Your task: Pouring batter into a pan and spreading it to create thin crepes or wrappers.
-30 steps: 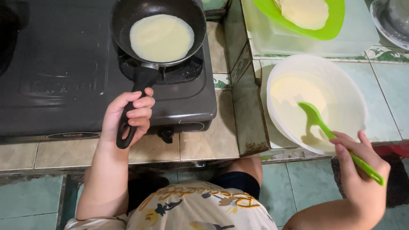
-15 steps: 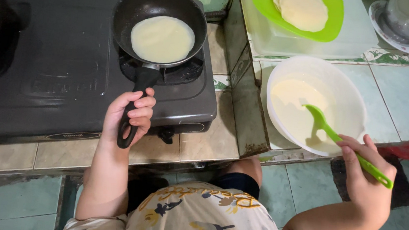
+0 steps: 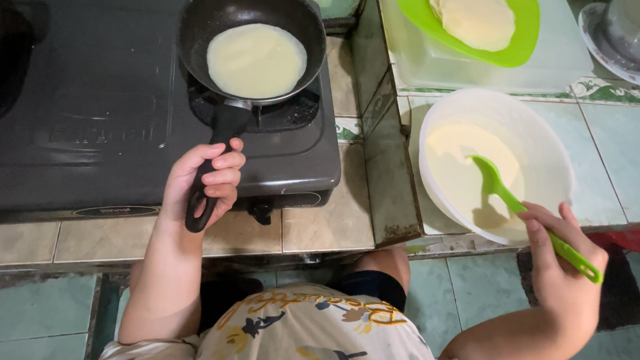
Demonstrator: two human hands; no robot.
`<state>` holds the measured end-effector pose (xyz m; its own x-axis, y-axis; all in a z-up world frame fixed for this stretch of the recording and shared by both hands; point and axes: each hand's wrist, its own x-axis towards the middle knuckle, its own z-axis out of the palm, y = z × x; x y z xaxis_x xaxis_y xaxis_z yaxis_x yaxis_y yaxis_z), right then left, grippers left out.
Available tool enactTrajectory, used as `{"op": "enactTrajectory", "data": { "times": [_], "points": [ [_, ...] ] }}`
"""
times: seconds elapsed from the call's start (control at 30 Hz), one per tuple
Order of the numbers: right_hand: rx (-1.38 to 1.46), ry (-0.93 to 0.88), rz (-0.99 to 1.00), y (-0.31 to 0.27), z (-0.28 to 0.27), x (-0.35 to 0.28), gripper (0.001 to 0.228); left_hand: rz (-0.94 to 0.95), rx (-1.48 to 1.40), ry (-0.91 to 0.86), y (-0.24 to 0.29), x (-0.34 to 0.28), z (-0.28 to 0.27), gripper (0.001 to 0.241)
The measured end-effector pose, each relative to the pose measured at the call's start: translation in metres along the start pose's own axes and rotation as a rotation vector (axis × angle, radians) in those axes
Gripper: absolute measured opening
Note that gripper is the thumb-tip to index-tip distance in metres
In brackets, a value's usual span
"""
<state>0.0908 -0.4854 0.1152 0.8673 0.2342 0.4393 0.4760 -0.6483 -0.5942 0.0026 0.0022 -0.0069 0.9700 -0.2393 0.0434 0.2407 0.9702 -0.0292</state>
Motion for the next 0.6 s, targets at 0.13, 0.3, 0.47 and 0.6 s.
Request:
{"op": "enactTrajectory", "data": {
  "times": [0.13, 0.3, 0.47, 0.6],
  "points": [
    [0.009, -0.009, 0.010, 0.006, -0.010, -0.011, 0.013, -0.003, 0.001, -0.001, 0.000, 0.000, 0.003, 0.016],
    [0.019, -0.067, -0.041, -0.011, -0.005, -0.007, 0.015, 0.011, 0.013, 0.024, -0.001, 0.001, 0.009, 0.016],
    [0.029, -0.050, -0.098, -0.006, 0.007, 0.005, 0.013, 0.019, 0.060, 0.022, -0.002, 0.000, 0.008, 0.014],
    [0.016, -0.040, -0.093, -0.006, 0.009, 0.008, 0.013, -0.001, 0.109, -0.004, 0.004, 0.003, 0.006, 0.010]
  ]
}}
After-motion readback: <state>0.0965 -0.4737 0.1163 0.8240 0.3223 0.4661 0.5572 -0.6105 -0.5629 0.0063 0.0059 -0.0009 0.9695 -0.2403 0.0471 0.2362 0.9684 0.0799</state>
